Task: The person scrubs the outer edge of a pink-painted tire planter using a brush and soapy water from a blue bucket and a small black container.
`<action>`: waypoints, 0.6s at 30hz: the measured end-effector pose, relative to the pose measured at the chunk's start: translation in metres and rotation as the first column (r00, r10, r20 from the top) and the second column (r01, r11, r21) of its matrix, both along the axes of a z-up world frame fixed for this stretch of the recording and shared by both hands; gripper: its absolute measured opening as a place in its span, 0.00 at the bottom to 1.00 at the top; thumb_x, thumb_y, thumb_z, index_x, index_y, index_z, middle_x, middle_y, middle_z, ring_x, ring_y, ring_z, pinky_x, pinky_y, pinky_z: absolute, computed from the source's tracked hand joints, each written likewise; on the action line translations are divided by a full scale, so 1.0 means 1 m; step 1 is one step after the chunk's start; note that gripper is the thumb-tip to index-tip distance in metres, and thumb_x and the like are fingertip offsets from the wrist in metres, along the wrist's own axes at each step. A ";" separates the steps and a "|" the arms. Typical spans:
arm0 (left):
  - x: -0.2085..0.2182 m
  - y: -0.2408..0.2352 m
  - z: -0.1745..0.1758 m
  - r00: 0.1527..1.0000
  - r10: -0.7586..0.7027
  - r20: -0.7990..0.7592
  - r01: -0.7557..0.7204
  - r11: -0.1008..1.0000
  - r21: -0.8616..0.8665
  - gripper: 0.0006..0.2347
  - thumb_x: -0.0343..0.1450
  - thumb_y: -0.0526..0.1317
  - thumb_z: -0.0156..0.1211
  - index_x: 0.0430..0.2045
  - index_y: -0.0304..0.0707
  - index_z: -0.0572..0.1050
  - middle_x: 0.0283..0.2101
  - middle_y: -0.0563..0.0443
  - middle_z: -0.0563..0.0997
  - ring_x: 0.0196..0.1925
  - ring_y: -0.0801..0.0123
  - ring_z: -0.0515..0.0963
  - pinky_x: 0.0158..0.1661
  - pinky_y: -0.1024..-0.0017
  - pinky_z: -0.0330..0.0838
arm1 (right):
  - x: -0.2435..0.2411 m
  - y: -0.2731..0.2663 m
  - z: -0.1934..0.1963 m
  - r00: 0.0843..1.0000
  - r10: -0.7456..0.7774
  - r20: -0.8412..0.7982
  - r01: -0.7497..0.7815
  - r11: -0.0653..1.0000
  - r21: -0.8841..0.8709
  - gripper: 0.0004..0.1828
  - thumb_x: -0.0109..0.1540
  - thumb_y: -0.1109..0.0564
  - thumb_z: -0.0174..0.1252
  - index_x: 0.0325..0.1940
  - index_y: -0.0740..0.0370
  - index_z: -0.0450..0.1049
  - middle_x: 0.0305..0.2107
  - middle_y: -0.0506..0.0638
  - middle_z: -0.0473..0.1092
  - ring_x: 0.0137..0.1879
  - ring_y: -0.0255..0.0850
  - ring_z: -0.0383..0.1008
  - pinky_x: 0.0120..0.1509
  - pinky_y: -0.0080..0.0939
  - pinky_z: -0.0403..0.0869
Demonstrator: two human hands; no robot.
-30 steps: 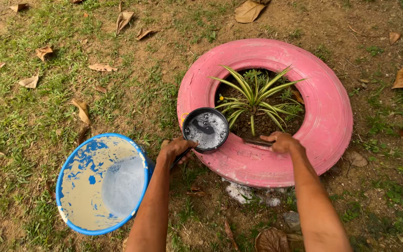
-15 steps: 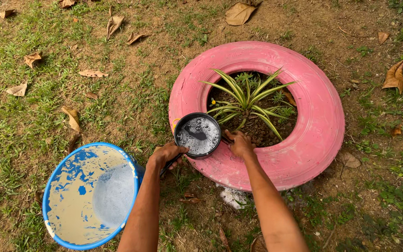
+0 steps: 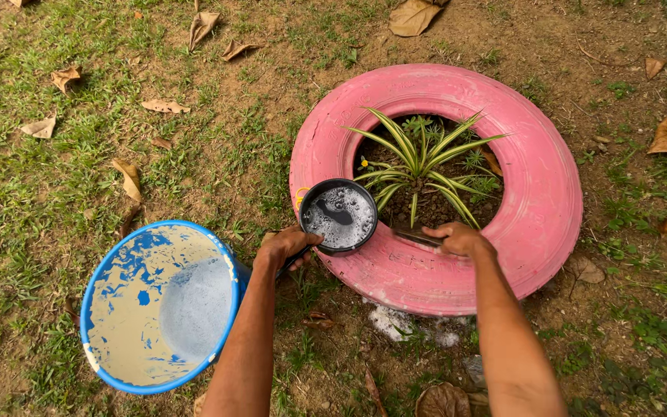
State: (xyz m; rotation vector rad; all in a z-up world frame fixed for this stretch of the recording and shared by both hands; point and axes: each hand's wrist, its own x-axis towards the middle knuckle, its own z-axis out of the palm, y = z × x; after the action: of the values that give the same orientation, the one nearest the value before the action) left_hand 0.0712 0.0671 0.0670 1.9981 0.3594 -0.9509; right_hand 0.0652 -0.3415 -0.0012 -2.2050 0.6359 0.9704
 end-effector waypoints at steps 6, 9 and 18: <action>0.002 0.001 -0.010 1.000 0.023 -0.015 -0.025 0.989 -0.146 0.11 0.72 0.47 0.60 0.38 0.42 0.75 0.20 0.52 0.75 0.14 0.73 0.68 0.15 0.72 0.62 | 0.014 0.115 0.001 0.953 0.197 0.230 -0.168 0.976 -0.141 0.37 0.62 0.53 0.60 0.71 0.23 0.57 0.77 0.37 0.40 0.78 0.43 0.52 0.83 0.61 0.45; 0.003 0.000 -0.009 1.000 -0.005 0.005 0.005 0.998 -0.058 0.12 0.72 0.48 0.61 0.36 0.38 0.75 0.20 0.54 0.74 0.14 0.75 0.67 0.15 0.73 0.62 | 0.008 0.133 0.022 0.955 0.216 0.204 -0.164 0.956 -0.244 0.37 0.65 0.53 0.59 0.74 0.21 0.54 0.76 0.39 0.41 0.80 0.48 0.45 0.81 0.64 0.48; -0.003 -0.002 -0.002 1.000 -0.001 0.020 0.000 1.000 0.014 0.13 0.72 0.50 0.60 0.34 0.39 0.76 0.20 0.56 0.74 0.14 0.75 0.68 0.16 0.74 0.63 | -0.020 -0.008 0.027 0.998 0.062 -0.028 -0.062 0.998 0.005 0.33 0.60 0.60 0.62 0.68 0.34 0.70 0.52 0.55 0.80 0.41 0.42 0.72 0.44 0.41 0.71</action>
State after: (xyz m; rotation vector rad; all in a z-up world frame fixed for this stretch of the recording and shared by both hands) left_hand 0.0681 0.0652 0.0646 2.0190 0.3553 -0.9302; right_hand 0.0457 -0.3498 0.0255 -2.2230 0.5810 1.0355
